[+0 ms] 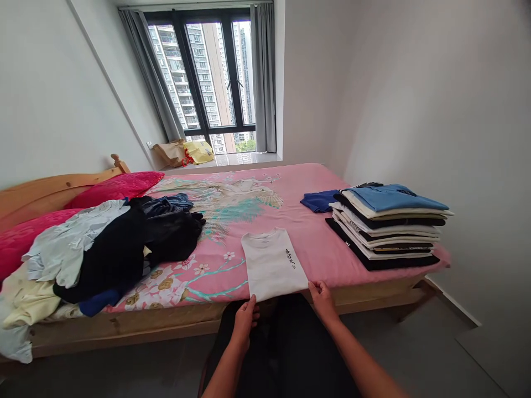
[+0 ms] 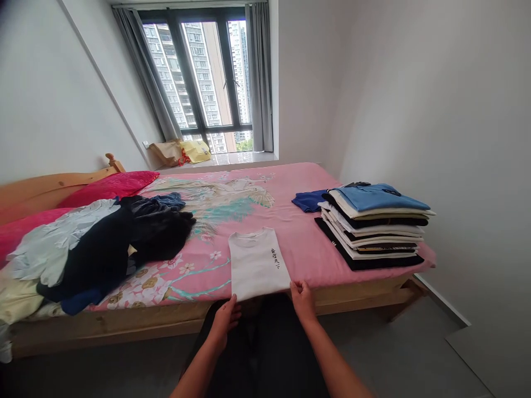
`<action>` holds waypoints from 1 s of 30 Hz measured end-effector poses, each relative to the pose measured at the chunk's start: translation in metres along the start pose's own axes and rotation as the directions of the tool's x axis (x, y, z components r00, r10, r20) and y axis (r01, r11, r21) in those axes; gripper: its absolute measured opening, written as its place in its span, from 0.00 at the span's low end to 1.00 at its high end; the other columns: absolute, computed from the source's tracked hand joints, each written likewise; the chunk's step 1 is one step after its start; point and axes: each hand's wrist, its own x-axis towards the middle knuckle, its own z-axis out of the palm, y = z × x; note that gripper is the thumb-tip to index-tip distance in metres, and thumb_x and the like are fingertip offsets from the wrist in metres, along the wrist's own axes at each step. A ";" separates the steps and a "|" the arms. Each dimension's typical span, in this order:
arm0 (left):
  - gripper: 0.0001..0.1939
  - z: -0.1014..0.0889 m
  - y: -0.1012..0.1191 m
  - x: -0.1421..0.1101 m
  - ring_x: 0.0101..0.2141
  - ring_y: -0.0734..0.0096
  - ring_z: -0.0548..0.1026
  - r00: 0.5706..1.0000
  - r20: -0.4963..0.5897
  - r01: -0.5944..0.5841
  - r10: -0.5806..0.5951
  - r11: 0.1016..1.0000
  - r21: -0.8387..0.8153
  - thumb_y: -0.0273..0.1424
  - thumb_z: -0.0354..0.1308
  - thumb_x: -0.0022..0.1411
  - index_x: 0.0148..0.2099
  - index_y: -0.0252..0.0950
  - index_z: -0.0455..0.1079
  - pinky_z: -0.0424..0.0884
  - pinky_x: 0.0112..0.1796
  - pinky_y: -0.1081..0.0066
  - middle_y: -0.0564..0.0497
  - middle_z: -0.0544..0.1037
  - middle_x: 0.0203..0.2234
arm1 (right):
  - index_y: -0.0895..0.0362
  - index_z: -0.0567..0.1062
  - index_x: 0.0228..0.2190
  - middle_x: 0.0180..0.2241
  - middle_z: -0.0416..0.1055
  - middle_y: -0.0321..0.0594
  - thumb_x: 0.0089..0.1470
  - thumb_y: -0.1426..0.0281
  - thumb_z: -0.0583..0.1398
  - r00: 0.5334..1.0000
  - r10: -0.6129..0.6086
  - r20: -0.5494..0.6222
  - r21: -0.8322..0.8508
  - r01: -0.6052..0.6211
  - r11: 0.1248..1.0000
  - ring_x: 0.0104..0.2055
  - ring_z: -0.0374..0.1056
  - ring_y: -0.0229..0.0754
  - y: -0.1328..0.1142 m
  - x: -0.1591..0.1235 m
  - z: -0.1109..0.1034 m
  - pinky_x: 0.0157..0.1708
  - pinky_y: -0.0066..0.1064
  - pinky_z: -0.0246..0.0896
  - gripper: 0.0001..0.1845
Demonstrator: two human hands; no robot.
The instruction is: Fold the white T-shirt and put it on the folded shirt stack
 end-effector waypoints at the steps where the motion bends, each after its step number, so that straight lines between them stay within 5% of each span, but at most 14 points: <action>1: 0.29 0.000 0.005 0.002 0.28 0.69 0.73 0.999 0.020 0.033 -0.033 0.999 -0.017 0.54 0.58 0.46 0.38 0.32 0.69 0.65 0.29 0.70 0.44 0.76 0.34 | 0.58 0.70 0.30 0.27 0.72 0.41 0.42 0.50 0.59 0.999 0.037 0.008 0.013 -0.037 0.999 0.29 0.67 0.42 0.000 -0.001 0.002 0.29 0.32 0.63 0.23; 4: 0.24 0.001 0.015 0.008 0.23 0.73 0.72 0.998 0.044 0.044 -0.042 0.998 -0.045 0.49 0.61 0.46 0.35 0.32 0.69 0.63 0.26 0.73 0.47 0.76 0.28 | 0.58 0.70 0.31 0.24 0.72 0.39 0.42 0.51 0.61 0.985 0.170 0.039 0.080 -0.172 0.982 0.22 0.65 0.38 -0.003 -0.002 0.006 0.19 0.26 0.58 0.23; 9: 0.21 0.003 0.007 0.005 0.21 0.78 0.70 0.996 0.074 0.050 -0.042 0.993 -0.109 0.46 0.62 0.49 0.34 0.33 0.66 0.62 0.24 0.77 0.51 0.75 0.24 | 0.58 0.69 0.33 0.23 0.72 0.37 0.38 0.61 0.66 0.955 0.284 0.086 0.193 -0.296 0.936 0.20 0.66 0.35 -0.012 -0.002 0.006 0.16 0.23 0.58 0.20; 20: 0.18 0.001 0.024 0.015 0.25 0.75 0.74 0.961 0.254 0.166 -0.105 0.959 -0.230 0.41 0.62 0.52 0.40 0.34 0.66 0.68 0.28 0.74 0.49 0.76 0.29 | 0.56 0.69 0.33 0.27 0.73 0.34 0.36 0.61 0.68 0.910 0.346 0.230 0.522 -0.415 0.745 0.27 0.70 0.36 -0.023 -0.011 0.021 0.27 0.26 0.67 0.22; 25: 0.16 0.013 0.026 -0.006 0.24 0.74 0.73 0.940 0.314 0.212 -0.133 0.949 -0.235 0.39 0.61 0.51 0.38 0.33 0.66 0.68 0.28 0.74 0.49 0.76 0.27 | 0.55 0.69 0.33 0.28 0.74 0.33 0.35 0.63 0.67 0.940 0.331 0.081 0.619 -0.307 0.722 0.28 0.70 0.38 -0.036 -0.010 0.042 0.28 0.31 0.69 0.21; 30: 0.16 0.037 0.005 -0.031 0.23 0.74 0.73 0.867 0.466 0.256 -0.176 0.960 -0.115 0.38 0.61 0.50 0.37 0.32 0.67 0.66 0.26 0.74 0.48 0.76 0.26 | 0.54 0.70 0.38 0.32 0.75 0.33 0.37 0.63 0.64 0.942 0.321 -0.095 0.669 -0.178 0.721 0.35 0.72 0.42 -0.037 -0.004 0.030 0.31 0.31 0.70 0.23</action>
